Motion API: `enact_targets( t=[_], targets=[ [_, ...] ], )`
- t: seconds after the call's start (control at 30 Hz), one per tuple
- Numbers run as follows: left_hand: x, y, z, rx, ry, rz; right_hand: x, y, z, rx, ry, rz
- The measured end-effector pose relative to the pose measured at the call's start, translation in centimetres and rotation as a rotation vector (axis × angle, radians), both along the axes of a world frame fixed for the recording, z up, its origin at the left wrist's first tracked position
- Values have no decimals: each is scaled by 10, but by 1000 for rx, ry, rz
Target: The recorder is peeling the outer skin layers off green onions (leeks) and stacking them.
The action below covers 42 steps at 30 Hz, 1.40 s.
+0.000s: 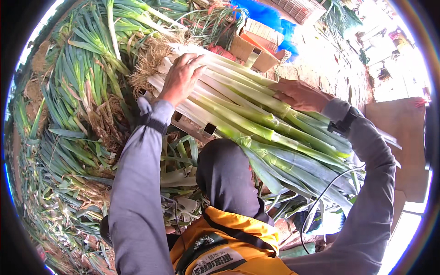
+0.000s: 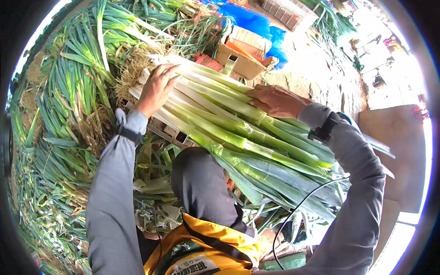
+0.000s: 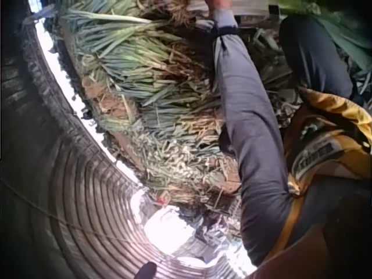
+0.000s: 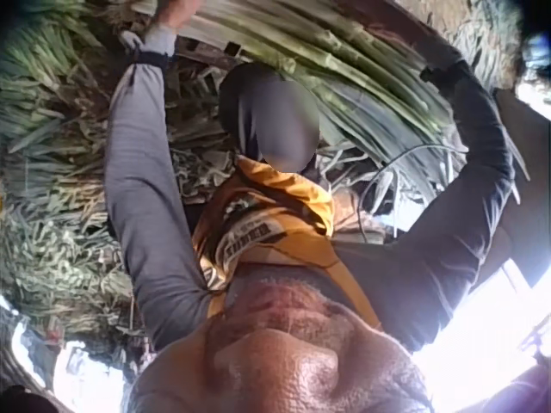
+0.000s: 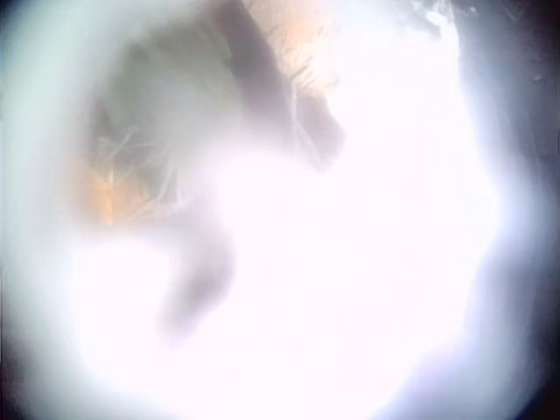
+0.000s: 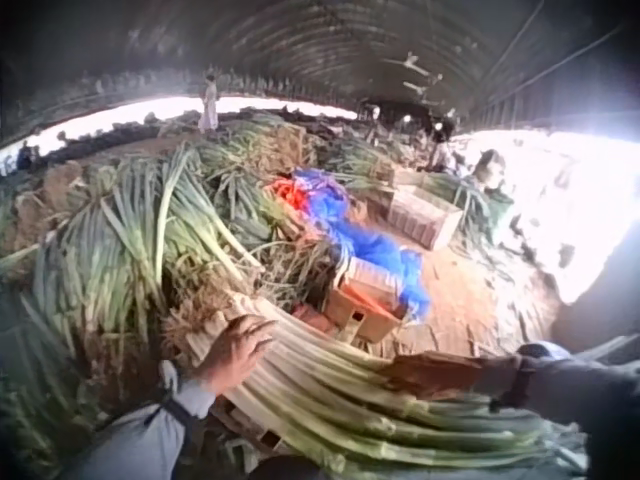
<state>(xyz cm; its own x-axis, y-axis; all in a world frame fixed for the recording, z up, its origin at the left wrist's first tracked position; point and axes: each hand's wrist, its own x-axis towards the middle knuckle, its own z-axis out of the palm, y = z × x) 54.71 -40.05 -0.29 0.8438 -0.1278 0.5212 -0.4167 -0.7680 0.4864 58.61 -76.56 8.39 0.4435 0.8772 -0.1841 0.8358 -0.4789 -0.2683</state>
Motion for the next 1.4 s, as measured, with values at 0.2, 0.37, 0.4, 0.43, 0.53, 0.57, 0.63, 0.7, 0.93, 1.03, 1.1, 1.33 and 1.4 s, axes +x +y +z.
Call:
enact_targets(
  t=[0.2,0.37,0.4,0.43,0.53,0.57,0.63,0.7,0.93,1.03,1.1,1.33,1.4],
  targets=[
    [18,-13,-23,221,43,118,-25,-16,4,94,54,-272],
    [17,-9,-24,276,93,140,-29,-14,-15,183,-149,-136],
    [16,-11,-19,282,87,147,-32,-16,-15,205,-185,-145],
    [15,-13,-18,288,77,155,-33,-18,-14,226,-223,-153],
    [15,-17,-22,290,76,169,-26,-26,-26,272,-209,-157],
    [16,-20,-21,296,70,172,-24,-28,-25,279,-222,-114],
    [17,-17,-28,288,73,160,-23,-22,-15,250,-206,-137],
    [15,-10,-35,292,79,165,-22,-16,-2,113,-143,-111],
    [18,-16,-27,309,73,178,-48,-94,18,-50,-505,-483],
    [15,-16,-29,328,73,187,-69,-91,9,85,-328,-485],
    [17,-17,-30,327,71,186,-70,-85,10,58,-333,-498],
    [16,-20,-22,338,51,202,-71,-92,-9,96,-465,-521],
    [18,-21,-30,319,17,209,-74,-98,-16,94,-468,-517]
  ],
)
